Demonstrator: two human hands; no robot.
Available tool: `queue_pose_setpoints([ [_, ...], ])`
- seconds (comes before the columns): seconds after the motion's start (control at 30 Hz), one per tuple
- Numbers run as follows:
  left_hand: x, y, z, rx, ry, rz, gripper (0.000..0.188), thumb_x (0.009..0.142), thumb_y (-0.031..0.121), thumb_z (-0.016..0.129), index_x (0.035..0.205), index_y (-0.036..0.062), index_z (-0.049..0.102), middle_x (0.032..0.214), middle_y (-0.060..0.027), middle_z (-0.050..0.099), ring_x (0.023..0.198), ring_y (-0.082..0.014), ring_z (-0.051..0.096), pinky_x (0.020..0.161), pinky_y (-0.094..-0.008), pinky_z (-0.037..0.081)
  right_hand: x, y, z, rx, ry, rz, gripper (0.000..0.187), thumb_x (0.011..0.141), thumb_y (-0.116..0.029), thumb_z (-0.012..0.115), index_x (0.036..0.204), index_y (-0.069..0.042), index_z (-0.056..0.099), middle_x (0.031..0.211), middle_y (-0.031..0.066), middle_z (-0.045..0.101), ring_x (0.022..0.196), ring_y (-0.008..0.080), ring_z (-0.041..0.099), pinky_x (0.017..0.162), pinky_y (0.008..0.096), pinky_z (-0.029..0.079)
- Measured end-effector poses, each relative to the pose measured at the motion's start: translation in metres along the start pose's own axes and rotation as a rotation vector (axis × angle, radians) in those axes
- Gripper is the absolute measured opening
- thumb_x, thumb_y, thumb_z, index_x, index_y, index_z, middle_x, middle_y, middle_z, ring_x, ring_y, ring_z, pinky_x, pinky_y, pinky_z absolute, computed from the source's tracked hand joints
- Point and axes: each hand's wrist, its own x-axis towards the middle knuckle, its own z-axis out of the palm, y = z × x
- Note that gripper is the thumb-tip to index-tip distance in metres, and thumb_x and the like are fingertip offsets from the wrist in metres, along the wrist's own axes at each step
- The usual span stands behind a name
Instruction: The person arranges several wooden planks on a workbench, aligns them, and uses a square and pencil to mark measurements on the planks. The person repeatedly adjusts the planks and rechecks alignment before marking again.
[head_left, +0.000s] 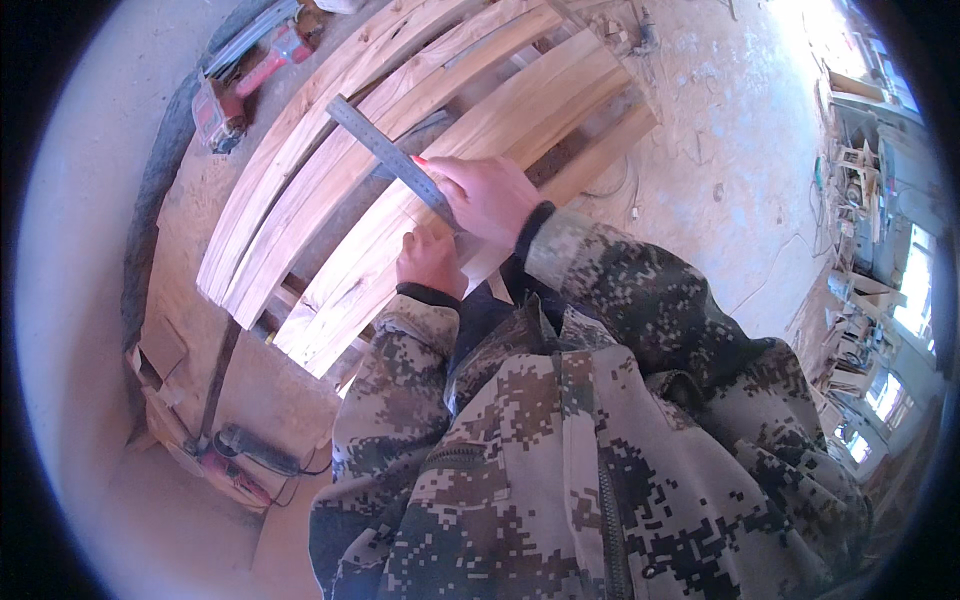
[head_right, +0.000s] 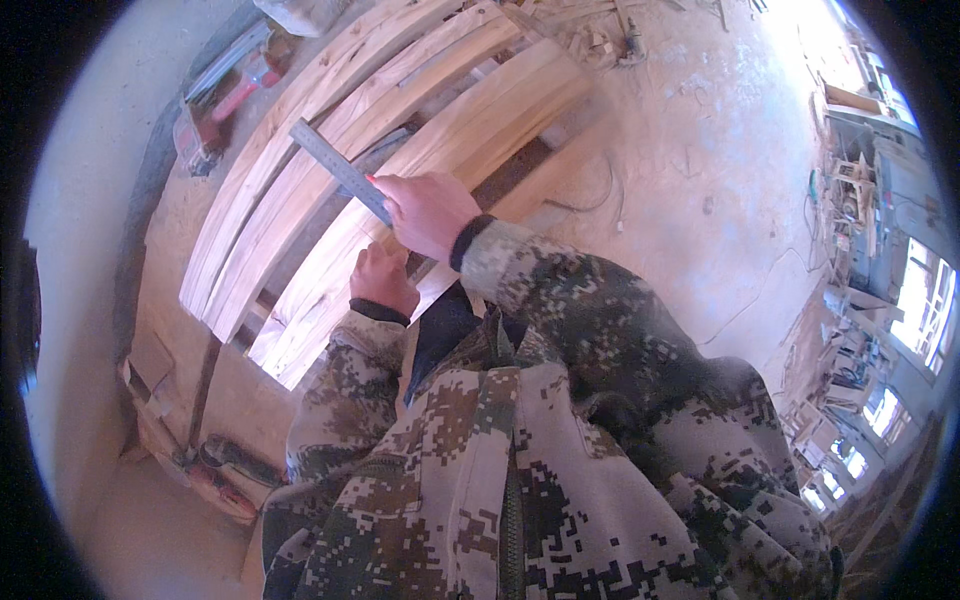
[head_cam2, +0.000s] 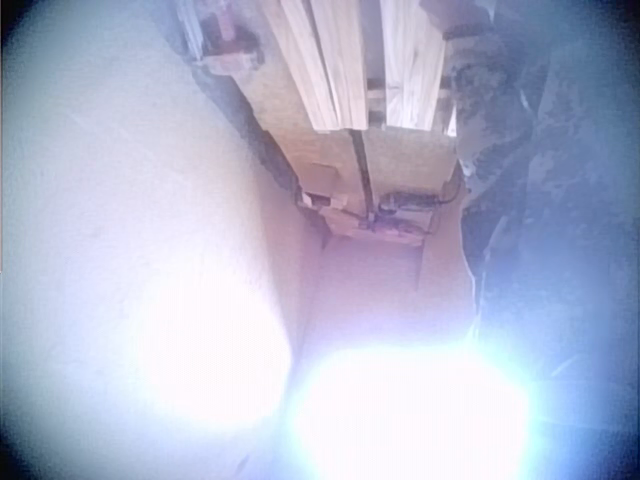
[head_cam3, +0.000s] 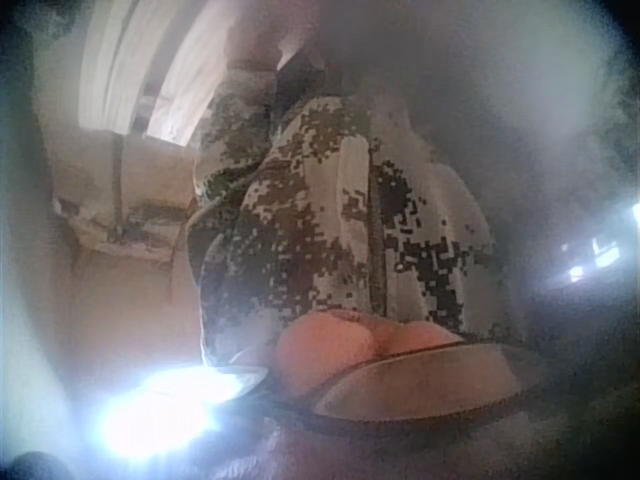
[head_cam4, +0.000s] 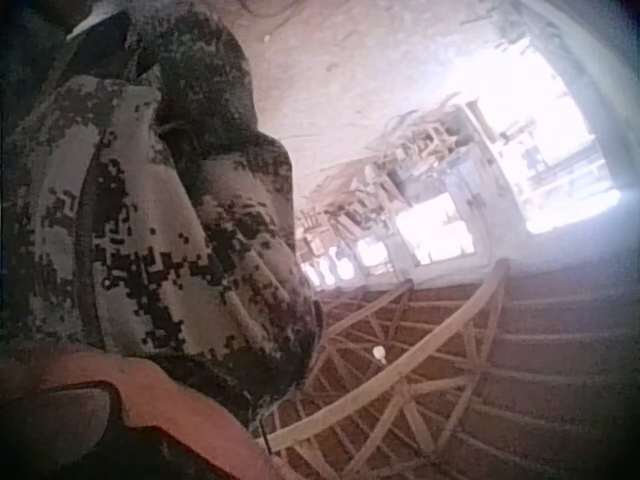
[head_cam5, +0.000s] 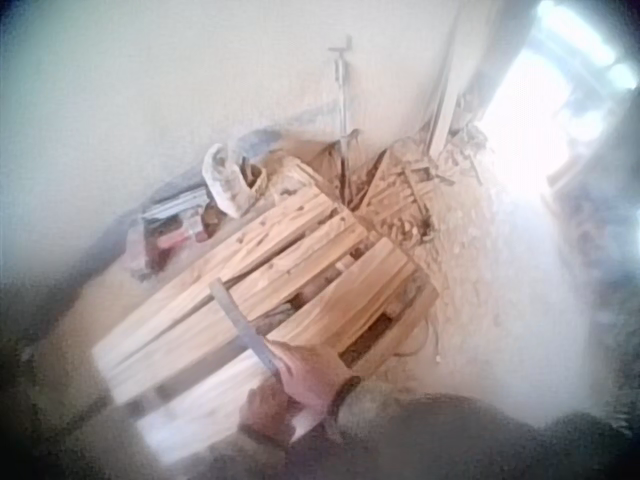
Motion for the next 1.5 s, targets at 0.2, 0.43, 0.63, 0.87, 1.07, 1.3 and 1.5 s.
queue_pose_setpoints([
  [0.2, 0.001, -0.004, 0.0, -0.011, -0.041, -0.019, 0.018, 0.066, 0.005, 0.066, 0.082, 0.0048, 0.071, 0.095, -0.0179, 0.057, 0.091, -0.0374, 0.059, 0.07, -0.0449, 0.056, -0.018, -0.002, -0.006, -0.164, -0.123, 0.064, 0.029, 0.088, -0.018, 0.056, 0.111, -0.005, 0.068, 0.075, 0.0215, 0.068, 0.073, 0.0401, 0.068, 0.067, 0.0505, 0.054],
  [0.43, -0.001, -0.004, 0.006, -0.021, 0.003, -0.006, 0.02, 0.065, 0.006, 0.067, 0.085, 0.0049, 0.069, 0.1, -0.0186, 0.056, 0.095, -0.0384, 0.058, 0.073, -0.0462, 0.056, -0.107, -0.022, -0.051, -0.276, -0.416, 0.167, 0.023, 0.083, -0.017, 0.056, 0.099, -0.008, 0.07, 0.075, 0.0245, 0.067, 0.073, 0.0421, 0.068, 0.067, 0.0528, 0.056],
  [0.63, -0.064, -0.069, -0.005, 0.075, 0.081, -0.075, 0.028, 0.064, 0.007, 0.066, 0.091, 0.0094, 0.07, 0.097, -0.0197, 0.056, 0.094, -0.0395, 0.058, 0.073, -0.051, 0.053, -0.134, 0.006, -0.059, -0.094, -0.251, 0.19, 0.021, 0.09, -0.021, 0.057, 0.102, -0.01, 0.071, 0.081, 0.0185, 0.069, 0.077, 0.0423, 0.066, 0.07, 0.0507, 0.054],
  [0.87, -0.173, -0.17, -0.038, 0.165, -0.132, -0.755, 0.038, 0.075, 0.013, 0.064, 0.113, 0.0165, 0.072, 0.101, -0.0192, 0.066, 0.099, -0.0408, 0.063, 0.084, -0.0512, 0.053, -0.167, 0.042, -0.066, -0.119, -0.292, 0.275, 0.021, 0.088, -0.018, 0.057, 0.098, -0.007, 0.072, 0.09, 0.0195, 0.071, 0.084, 0.0388, 0.068, 0.077, 0.0476, 0.055],
  [1.07, -0.212, -0.249, -0.04, 0.082, -0.153, -0.964, 0.036, 0.077, 0.014, 0.065, 0.112, 0.0111, 0.071, 0.11, -0.0218, 0.069, 0.106, -0.0402, 0.065, 0.092, -0.0499, 0.052, -0.161, 0.037, -0.052, -0.228, -0.406, 0.212, 0.021, 0.09, -0.022, 0.054, 0.098, -0.011, 0.07, 0.092, 0.0189, 0.071, 0.085, 0.0384, 0.068, 0.076, 0.0479, 0.055],
  [1.3, -0.172, -0.23, -0.006, -0.004, 0.406, -0.895, 0.038, 0.077, 0.018, 0.075, 0.11, 0.0001, 0.069, 0.107, -0.0247, 0.069, 0.1, -0.0391, 0.067, 0.089, -0.0492, 0.053, -0.13, 0.004, -0.038, -0.235, -0.439, 0.058, 0.02, 0.093, -0.02, 0.051, 0.092, -0.009, 0.066, 0.088, 0.0165, 0.071, 0.084, 0.0377, 0.067, 0.073, 0.0493, 0.053],
  [1.5, -0.092, -0.044, 0.015, -0.438, 0.586, 0.389, 0.029, 0.073, 0.005, 0.067, 0.102, 0.0043, 0.068, 0.095, -0.0159, 0.068, 0.094, -0.0355, 0.064, 0.081, -0.0476, 0.051, -0.103, -0.05, -0.011, 0.119, -0.537, 0.019, 0.024, 0.091, -0.026, 0.056, 0.094, -0.008, 0.072, 0.092, 0.0171, 0.071, 0.086, 0.0364, 0.067, 0.077, 0.0427, 0.053],
])
